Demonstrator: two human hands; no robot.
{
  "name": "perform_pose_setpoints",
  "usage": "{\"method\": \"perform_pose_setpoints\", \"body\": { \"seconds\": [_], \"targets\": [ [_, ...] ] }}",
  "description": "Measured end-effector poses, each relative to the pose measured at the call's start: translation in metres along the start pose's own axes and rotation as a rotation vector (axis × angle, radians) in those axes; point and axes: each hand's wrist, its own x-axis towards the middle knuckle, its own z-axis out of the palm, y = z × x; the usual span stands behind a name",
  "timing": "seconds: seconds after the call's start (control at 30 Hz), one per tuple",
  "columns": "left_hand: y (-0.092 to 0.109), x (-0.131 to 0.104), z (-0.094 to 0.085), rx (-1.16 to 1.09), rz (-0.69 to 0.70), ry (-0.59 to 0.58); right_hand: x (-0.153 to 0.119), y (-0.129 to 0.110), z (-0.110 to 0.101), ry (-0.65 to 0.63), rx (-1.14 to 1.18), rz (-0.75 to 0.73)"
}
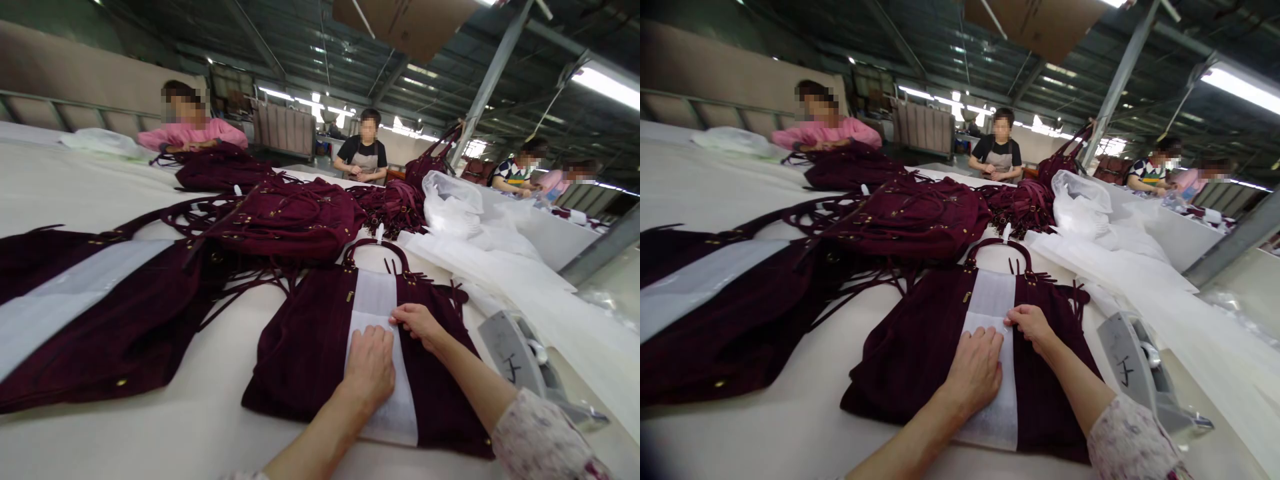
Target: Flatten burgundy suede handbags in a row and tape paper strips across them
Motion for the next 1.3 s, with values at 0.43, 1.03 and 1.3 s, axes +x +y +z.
{"method": "perform_pose_setpoints", "body": {
  "seconds": [0.43, 1.03, 1.3],
  "targets": [
    [0.002, 0.014, -0.002, -0.004, 0.01, -0.089, 0.015, 0.018, 0.0, 0.032, -0.161, -0.223],
    [-0.001, 0.013, 0.0, -0.007, -0.002, -0.099, 0.058, 0.018, -0.012, 0.299, -0.527, -0.295],
    [-0.001, 0.015, -0.001, 0.006, -0.015, -0.095, 0.043, 0.01, -0.005, 0.221, -0.561, -0.283]
  ]
}}
